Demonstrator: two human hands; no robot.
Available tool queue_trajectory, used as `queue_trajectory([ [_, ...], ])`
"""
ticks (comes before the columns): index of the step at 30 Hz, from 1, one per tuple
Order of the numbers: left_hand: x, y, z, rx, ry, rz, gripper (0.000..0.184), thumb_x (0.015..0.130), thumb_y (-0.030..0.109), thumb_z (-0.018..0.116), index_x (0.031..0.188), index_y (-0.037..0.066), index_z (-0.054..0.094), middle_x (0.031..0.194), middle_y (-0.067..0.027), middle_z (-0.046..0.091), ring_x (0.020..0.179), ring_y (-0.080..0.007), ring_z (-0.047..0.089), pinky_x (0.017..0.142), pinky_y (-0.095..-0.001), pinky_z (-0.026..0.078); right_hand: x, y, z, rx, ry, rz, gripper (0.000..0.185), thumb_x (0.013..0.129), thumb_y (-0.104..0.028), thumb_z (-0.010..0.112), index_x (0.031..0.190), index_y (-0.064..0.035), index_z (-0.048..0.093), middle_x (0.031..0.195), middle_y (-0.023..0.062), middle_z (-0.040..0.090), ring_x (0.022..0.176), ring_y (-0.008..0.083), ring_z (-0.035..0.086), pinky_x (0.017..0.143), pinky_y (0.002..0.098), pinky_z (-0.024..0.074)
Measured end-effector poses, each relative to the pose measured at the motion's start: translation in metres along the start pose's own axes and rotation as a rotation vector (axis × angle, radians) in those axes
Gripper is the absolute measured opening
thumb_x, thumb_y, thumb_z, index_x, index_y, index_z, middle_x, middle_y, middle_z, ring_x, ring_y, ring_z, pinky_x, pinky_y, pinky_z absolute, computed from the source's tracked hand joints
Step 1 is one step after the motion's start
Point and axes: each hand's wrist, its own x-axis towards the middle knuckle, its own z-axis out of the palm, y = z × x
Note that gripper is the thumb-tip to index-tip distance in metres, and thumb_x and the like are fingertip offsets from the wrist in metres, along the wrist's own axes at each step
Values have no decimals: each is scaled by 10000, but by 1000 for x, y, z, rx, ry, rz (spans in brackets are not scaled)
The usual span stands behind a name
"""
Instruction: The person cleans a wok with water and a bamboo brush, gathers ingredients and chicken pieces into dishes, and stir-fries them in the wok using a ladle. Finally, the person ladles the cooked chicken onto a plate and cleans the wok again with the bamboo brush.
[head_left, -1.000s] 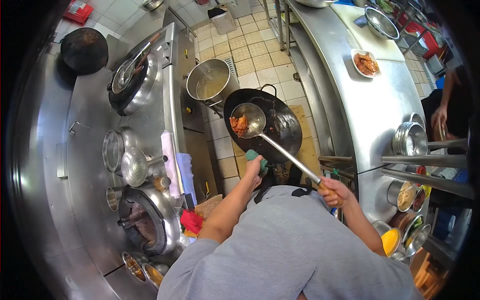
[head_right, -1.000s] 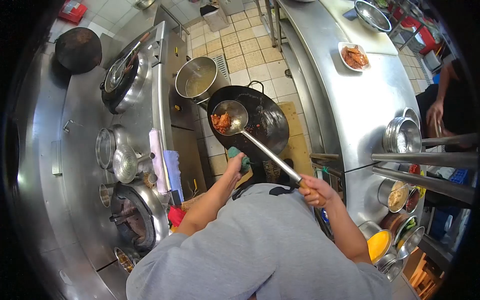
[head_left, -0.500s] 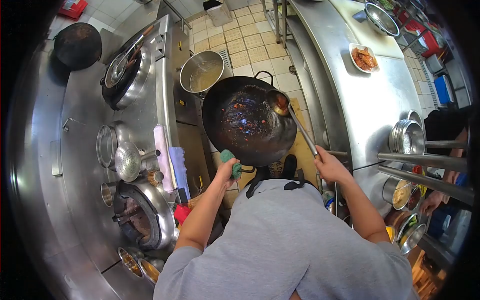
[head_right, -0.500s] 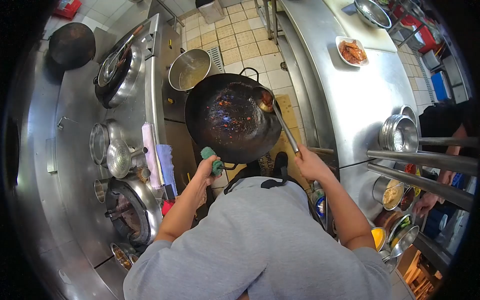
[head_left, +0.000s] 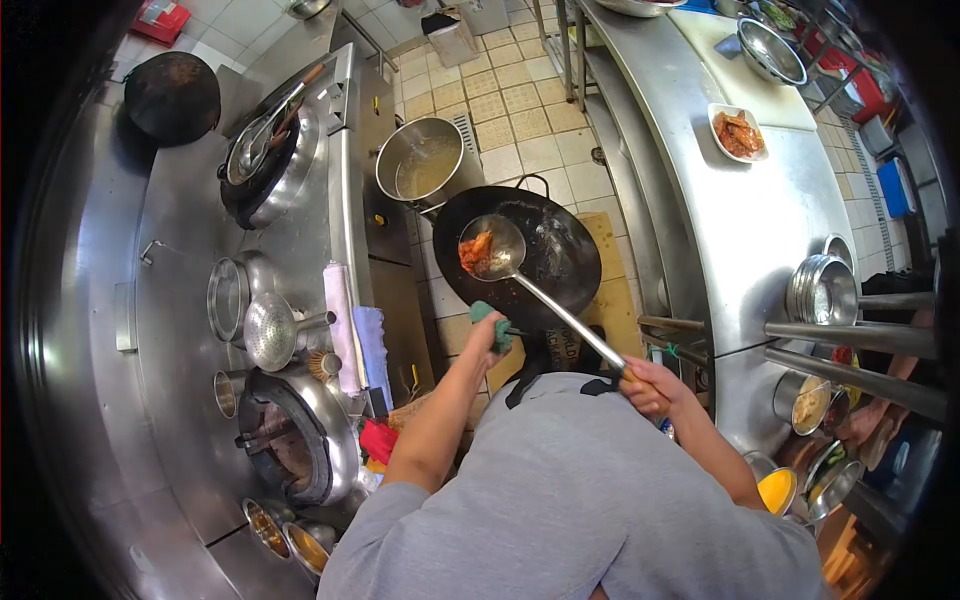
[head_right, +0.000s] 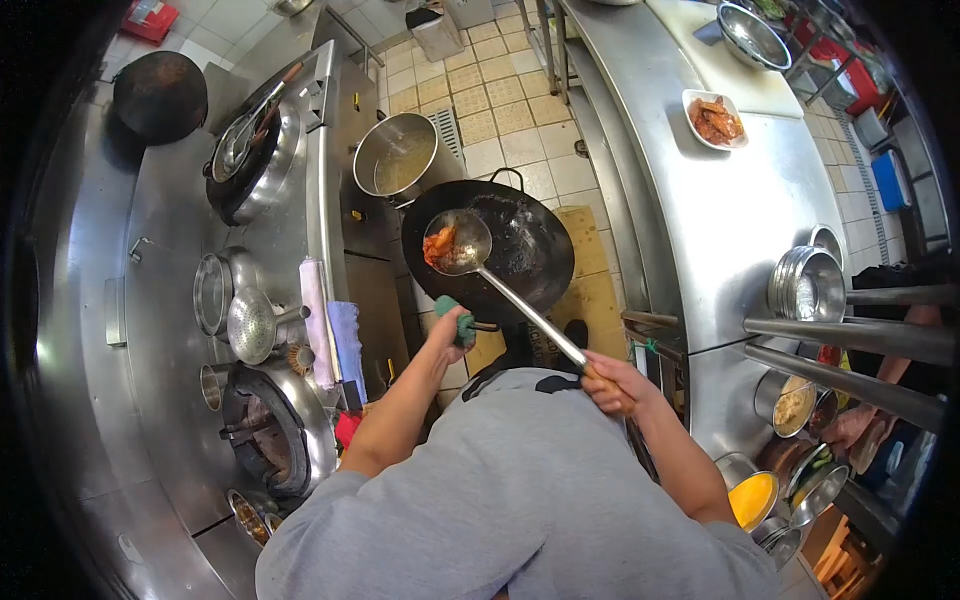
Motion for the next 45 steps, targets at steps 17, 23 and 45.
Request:
queue_trajectory([
  [17, -59, -7, -2, -20, -81, -61, 186, 759, 231, 613, 857, 129, 491, 709, -9, 488, 580, -155, 483, 503, -306, 417, 72, -29, 67, -1189, 810, -126, 508, 929, -172, 457, 1398, -129, 269, 680, 9, 465, 472, 93, 445, 400, 262, 386],
  [23, -20, -16, 22, 21, 120, -55, 184, 731, 224, 601, 864, 144, 502, 711, -8, 469, 592, -156, 473, 507, -316, 416, 26, -35, 18, -453, 169, -17, 475, 933, -228, 500, 1364, -176, 307, 712, 20, 455, 467, 63, 394, 386, 197, 355],
  [45, -43, 10, -27, 222, 50, 87, 194, 753, 225, 594, 906, 145, 507, 753, -8, 514, 640, -155, 519, 555, -339, 434, 59, -36, 57, -694, 356, 4, 480, 939, -202, 465, 1379, -163, 278, 704, 11, 440, 461, 62, 400, 376, 206, 356],
])
